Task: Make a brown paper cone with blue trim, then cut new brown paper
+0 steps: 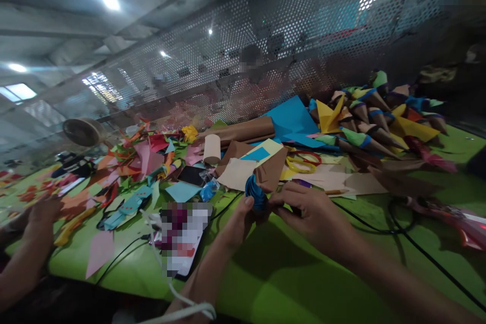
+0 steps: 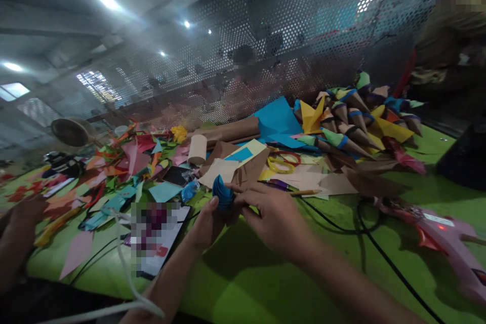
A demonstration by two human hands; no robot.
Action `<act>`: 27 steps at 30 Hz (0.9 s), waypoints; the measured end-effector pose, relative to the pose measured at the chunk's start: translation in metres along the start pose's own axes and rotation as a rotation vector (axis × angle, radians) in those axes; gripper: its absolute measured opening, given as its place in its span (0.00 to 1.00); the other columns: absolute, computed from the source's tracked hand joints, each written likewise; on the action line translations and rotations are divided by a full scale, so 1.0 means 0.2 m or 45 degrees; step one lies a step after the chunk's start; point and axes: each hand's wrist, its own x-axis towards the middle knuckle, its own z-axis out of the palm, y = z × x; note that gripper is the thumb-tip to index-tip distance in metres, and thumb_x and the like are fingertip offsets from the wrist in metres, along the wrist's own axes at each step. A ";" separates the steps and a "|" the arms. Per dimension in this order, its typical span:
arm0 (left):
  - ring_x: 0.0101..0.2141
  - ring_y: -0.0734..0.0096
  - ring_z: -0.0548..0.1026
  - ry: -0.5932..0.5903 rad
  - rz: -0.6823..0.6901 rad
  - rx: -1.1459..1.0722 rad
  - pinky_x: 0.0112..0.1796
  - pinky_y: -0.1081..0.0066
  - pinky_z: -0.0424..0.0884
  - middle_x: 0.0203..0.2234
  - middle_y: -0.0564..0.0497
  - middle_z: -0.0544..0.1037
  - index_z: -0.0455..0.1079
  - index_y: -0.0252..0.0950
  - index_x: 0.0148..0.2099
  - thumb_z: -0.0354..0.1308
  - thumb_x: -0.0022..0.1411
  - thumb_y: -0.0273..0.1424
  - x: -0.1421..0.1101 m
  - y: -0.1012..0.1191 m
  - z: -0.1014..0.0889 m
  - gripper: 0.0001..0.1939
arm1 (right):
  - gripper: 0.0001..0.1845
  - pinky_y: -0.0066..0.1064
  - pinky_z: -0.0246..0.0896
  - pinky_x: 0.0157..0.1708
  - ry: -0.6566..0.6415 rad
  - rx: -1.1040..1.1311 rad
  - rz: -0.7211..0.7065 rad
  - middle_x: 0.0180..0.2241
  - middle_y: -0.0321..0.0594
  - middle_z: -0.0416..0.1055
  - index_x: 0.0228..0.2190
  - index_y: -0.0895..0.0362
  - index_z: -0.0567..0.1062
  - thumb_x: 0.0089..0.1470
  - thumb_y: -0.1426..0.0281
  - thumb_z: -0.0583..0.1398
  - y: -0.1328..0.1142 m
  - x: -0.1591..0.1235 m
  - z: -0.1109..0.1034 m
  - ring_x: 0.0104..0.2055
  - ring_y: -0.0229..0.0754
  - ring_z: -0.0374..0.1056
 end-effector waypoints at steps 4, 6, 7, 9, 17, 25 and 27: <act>0.24 0.75 0.61 -0.007 0.008 0.025 0.26 0.73 0.55 0.26 0.53 0.68 0.70 0.34 0.48 0.59 0.58 0.48 0.00 0.00 -0.01 0.24 | 0.11 0.27 0.64 0.35 -0.043 -0.022 -0.001 0.34 0.37 0.77 0.33 0.52 0.79 0.57 0.76 0.58 0.00 0.00 0.00 0.37 0.39 0.73; 0.24 0.75 0.61 -0.022 0.005 0.045 0.26 0.72 0.55 0.26 0.53 0.67 0.70 0.34 0.48 0.58 0.59 0.48 -0.01 0.00 -0.01 0.24 | 0.11 0.27 0.64 0.35 -0.074 -0.058 -0.019 0.34 0.37 0.77 0.33 0.52 0.79 0.57 0.77 0.58 0.00 0.00 0.00 0.36 0.39 0.73; 0.25 0.75 0.61 -0.029 -0.004 0.057 0.26 0.72 0.56 0.26 0.53 0.67 0.70 0.34 0.48 0.58 0.59 0.48 -0.01 0.00 -0.02 0.24 | 0.11 0.28 0.64 0.35 -0.081 -0.092 -0.034 0.35 0.37 0.77 0.33 0.52 0.79 0.57 0.77 0.58 0.00 0.00 0.00 0.36 0.39 0.73; 0.25 0.74 0.61 -0.030 -0.020 0.073 0.27 0.72 0.56 0.27 0.53 0.68 0.69 0.34 0.50 0.58 0.59 0.47 -0.01 -0.01 -0.04 0.25 | 0.11 0.29 0.62 0.33 -0.078 -0.180 -0.072 0.35 0.38 0.77 0.34 0.52 0.79 0.56 0.77 0.58 0.01 0.00 0.00 0.35 0.40 0.72; 0.24 0.74 0.60 0.006 -0.050 0.097 0.26 0.71 0.54 0.26 0.51 0.69 0.70 0.31 0.53 0.58 0.57 0.50 0.01 -0.06 -0.07 0.30 | 0.10 0.32 0.53 0.29 -0.090 -0.480 -0.230 0.29 0.37 0.75 0.35 0.53 0.78 0.56 0.76 0.57 0.03 -0.02 0.02 0.30 0.42 0.69; 0.24 0.72 0.60 0.002 -0.074 0.121 0.26 0.70 0.53 0.25 0.51 0.69 0.70 0.31 0.53 0.60 0.56 0.50 0.01 -0.02 -0.04 0.32 | 0.12 0.32 0.50 0.28 -0.108 -0.570 -0.280 0.30 0.38 0.75 0.35 0.55 0.76 0.52 0.80 0.56 0.02 -0.01 0.02 0.28 0.40 0.68; 0.24 0.72 0.60 -0.004 -0.064 0.120 0.26 0.70 0.53 0.24 0.51 0.69 0.71 0.31 0.53 0.60 0.56 0.50 0.01 -0.03 -0.04 0.31 | 0.13 0.31 0.52 0.29 -0.091 -0.520 -0.263 0.32 0.38 0.76 0.36 0.54 0.76 0.52 0.80 0.57 0.02 -0.01 0.01 0.30 0.40 0.69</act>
